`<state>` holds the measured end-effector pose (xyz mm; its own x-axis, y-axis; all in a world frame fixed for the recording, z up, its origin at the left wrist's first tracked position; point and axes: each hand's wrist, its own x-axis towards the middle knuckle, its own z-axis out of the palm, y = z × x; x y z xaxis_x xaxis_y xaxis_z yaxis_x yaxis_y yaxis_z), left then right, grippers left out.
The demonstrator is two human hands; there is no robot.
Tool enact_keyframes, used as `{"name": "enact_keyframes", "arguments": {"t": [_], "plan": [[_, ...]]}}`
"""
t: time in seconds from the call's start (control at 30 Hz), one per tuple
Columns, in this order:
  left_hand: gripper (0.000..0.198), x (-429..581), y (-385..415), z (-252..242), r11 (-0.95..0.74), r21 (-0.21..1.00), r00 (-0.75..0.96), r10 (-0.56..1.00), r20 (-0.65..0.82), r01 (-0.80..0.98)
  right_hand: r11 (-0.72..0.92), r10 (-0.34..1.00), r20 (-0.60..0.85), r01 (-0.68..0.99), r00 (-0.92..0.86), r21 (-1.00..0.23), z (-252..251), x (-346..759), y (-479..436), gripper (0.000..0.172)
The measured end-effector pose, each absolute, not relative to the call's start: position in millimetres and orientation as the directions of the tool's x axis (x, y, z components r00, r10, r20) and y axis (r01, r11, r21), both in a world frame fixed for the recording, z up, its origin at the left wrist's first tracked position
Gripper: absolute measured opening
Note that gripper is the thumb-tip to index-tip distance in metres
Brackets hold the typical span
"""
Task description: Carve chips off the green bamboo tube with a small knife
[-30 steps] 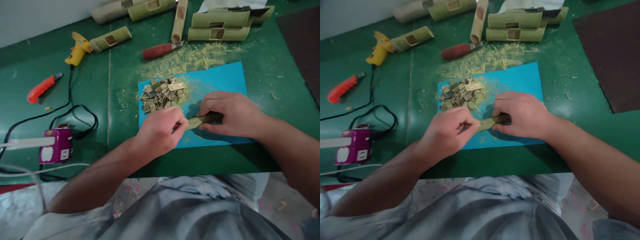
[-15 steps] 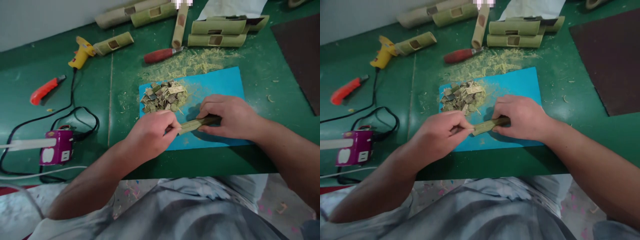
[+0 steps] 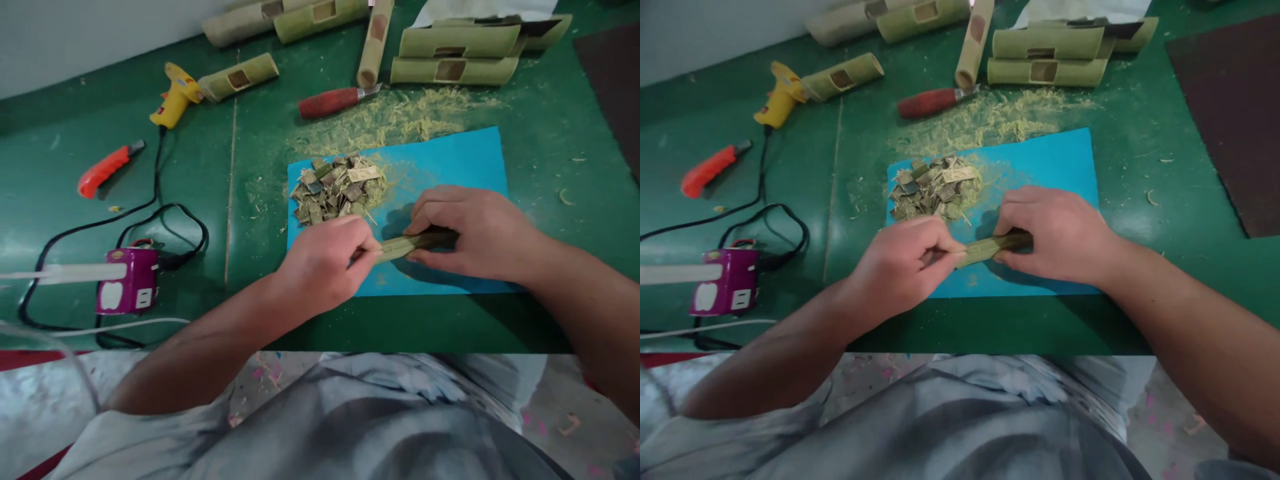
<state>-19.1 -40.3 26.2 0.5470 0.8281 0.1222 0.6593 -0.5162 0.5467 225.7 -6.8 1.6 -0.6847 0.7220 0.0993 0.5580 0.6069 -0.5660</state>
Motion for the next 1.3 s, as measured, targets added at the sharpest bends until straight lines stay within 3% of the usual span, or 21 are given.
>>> {"name": "enact_keyframes", "arguments": {"t": [0.1, 0.23, 0.37, 0.73, 1.3], "plan": [[0.014, -14, -40, 19, -0.504, 0.601, 0.541, 0.830, 0.137, 0.621, 0.609, 0.724, 0.104, 0.561, -0.682, -0.560, 2, 226, -7, 0.015], [0.011, -16, -39, 21, -0.386, 0.680, 0.390, 0.907, 0.156, 0.624, 0.621, 0.716, 0.110, 0.556, -0.689, -0.552, 2, 226, -7, 0.013], [0.011, -22, -36, 21, -0.464, 0.704, 0.417, 0.872, 0.257, 0.537, 0.629, 0.714, 0.126, 0.552, -0.689, -0.547, 1, 227, -8, 0.012], [0.004, -24, -39, 8, -0.644, 0.541, 0.494, 0.764, 0.416, 0.541, 0.675, 0.695, 0.200, 0.532, -0.690, -0.511, -5, 233, -10, 0.014], [0.005, -26, -35, 8, -0.642, 0.549, 0.511, 0.763, 0.396, 0.535, 0.647, 0.718, 0.174, 0.554, -0.674, -0.525, -2, 236, -10, 0.016]]}}
